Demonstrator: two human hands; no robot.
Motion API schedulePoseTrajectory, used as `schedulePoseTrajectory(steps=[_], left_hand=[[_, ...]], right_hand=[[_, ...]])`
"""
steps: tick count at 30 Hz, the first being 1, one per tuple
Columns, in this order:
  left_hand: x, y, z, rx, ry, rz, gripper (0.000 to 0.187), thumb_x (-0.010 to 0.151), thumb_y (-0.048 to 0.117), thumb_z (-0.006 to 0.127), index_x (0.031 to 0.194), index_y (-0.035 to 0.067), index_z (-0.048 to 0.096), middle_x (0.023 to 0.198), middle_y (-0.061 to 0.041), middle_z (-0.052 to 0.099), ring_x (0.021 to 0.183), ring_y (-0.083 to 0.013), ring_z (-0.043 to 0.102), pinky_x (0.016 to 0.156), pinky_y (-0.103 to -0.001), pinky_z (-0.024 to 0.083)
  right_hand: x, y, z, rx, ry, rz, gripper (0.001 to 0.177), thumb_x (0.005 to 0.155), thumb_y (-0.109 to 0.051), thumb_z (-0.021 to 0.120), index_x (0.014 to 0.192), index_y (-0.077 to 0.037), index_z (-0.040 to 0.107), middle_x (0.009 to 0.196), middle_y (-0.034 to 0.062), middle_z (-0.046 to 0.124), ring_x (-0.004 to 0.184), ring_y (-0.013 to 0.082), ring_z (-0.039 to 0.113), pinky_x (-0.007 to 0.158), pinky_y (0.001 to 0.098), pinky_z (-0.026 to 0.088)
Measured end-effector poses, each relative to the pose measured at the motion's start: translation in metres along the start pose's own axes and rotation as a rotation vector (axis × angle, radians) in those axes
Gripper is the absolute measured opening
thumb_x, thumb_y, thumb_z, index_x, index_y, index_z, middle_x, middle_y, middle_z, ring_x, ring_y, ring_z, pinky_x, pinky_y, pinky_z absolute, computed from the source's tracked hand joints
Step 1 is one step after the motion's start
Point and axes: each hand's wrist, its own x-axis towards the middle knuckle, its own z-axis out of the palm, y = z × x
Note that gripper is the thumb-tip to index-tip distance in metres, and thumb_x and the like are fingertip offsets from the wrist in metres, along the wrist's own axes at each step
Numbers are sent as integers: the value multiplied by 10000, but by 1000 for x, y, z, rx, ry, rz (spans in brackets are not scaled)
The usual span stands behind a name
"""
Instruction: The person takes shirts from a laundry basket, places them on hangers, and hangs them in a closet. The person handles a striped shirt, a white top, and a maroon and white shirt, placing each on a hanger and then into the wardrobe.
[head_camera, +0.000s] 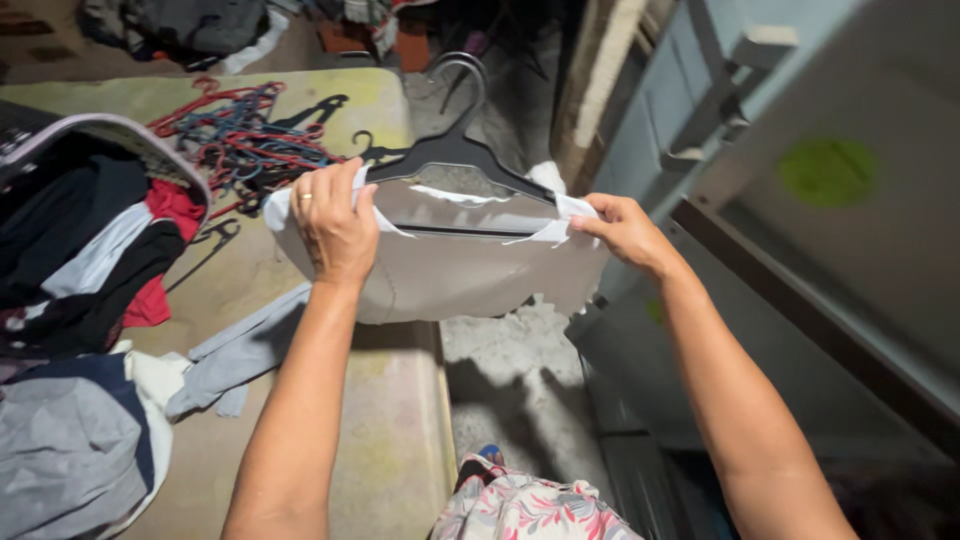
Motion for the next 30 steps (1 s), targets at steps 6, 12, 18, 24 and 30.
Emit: schedulePoseTrajectory(steps=[6, 12, 18, 24, 30], left_hand=[[-18, 50, 2, 11, -40, 26, 338, 845, 93, 722, 1164, 54, 617, 1063, -110, 591, 1049, -316, 525, 1002, -447, 380], [-45, 109, 6, -55, -74, 49, 345, 848, 79, 710, 1179, 59, 618, 1052, -107, 590, 1056, -308, 522, 1010, -444, 375], [-65, 160, 0, -133, -78, 55, 346, 841, 77, 708, 1175, 66, 619, 1055, -98, 603, 1059, -312, 521, 982, -433, 373], [-86, 205, -25, -231, -49, 62, 343, 847, 73, 711, 1178, 75, 621, 1066, -96, 600, 1057, -310, 522, 976, -429, 380], [-103, 248, -55, -336, -33, 110, 362, 837, 79, 728, 1183, 69, 619, 1099, -106, 594, 1059, -313, 517, 994, -434, 377]], right_hand=[[-66, 11, -22, -68, 99, 4, 230, 878, -193, 635, 1031, -22, 648, 881, -17, 645, 813, 71, 564, 718, 250, 455], [-145, 20, -32, -122, 246, -64, 236, 882, -174, 614, 1059, -18, 626, 954, 17, 654, 885, 85, 571, 795, 254, 468], [-224, -2, -28, -342, 568, -144, 229, 867, -134, 626, 1075, -39, 627, 989, 74, 646, 895, 151, 601, 750, 279, 473], [-299, -21, -19, -468, 780, -193, 214, 853, -117, 643, 1055, -49, 644, 976, 91, 651, 865, 185, 618, 701, 293, 480], [-374, -25, -11, -400, 856, -103, 213, 862, -137, 648, 1057, -51, 644, 903, 63, 678, 802, 132, 610, 730, 264, 481]])
